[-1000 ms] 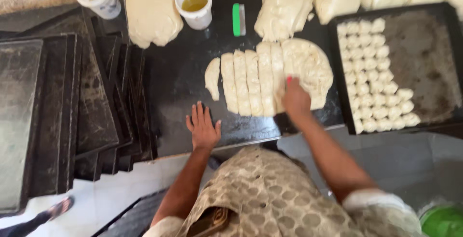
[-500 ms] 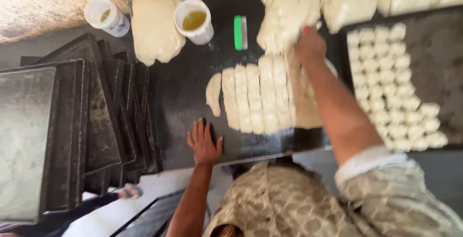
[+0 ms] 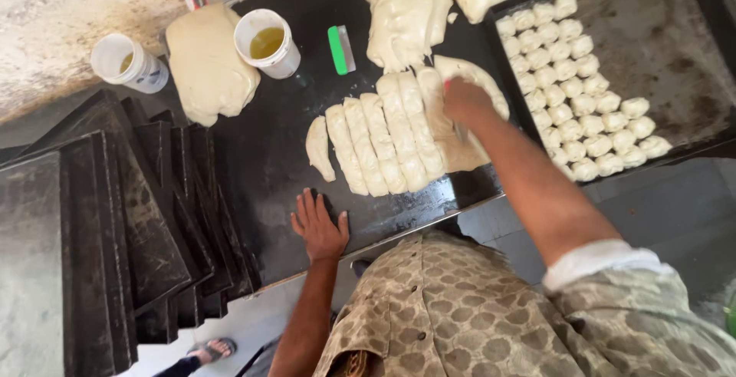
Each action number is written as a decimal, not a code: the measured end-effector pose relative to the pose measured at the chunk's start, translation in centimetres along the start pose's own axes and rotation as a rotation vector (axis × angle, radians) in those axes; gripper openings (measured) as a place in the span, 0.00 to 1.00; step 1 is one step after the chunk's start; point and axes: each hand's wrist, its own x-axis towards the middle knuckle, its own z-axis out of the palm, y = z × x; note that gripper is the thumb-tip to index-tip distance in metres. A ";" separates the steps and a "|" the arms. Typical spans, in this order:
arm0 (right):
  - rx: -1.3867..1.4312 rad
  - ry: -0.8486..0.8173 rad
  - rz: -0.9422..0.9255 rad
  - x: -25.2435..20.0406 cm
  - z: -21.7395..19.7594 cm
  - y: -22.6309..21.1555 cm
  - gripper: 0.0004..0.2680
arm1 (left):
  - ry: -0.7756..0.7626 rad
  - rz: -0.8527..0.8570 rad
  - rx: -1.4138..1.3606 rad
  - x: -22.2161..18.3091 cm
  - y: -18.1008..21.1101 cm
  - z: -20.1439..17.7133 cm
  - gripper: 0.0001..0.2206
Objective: The person uses a bench scraper to cut portions of dough from a larger mass, then uses their hands to roll and pinch the small portions into rounded shapes, placing them onto a metal baking tray.
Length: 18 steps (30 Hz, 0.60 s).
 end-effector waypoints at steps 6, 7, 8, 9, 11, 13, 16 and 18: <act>0.049 0.107 0.107 -7.9 2.0 -1.2 0.16 | -0.056 -0.028 -0.048 -0.3 -0.3 0.3 0.32; 0.074 0.103 0.090 -6.8 1.0 -1.0 0.15 | -0.046 -0.011 -0.034 -0.6 -0.5 0.1 0.32; 0.100 0.100 0.072 -6.4 0.4 -0.5 0.15 | -0.036 0.006 -0.021 -1.0 -0.6 -0.2 0.32; 0.022 -0.015 0.064 -6.1 -0.2 0.1 0.14 | -0.005 0.022 -0.017 -0.1 -0.3 0.2 0.32; -0.059 -0.119 0.042 -8.2 0.3 1.2 0.13 | 0.006 0.012 -0.009 -0.4 -0.2 -0.1 0.32; -0.060 -0.056 0.059 -11.4 1.9 1.6 0.13 | 0.003 -0.012 -0.011 0.1 -0.2 0.1 0.32; -0.045 0.023 0.126 -14.1 3.1 1.2 0.16 | -0.059 -0.045 -0.010 -0.8 -0.2 0.1 0.31; -0.011 0.045 0.084 -10.2 1.0 -0.1 0.16 | -0.062 -0.041 0.010 -0.1 -0.2 0.1 0.32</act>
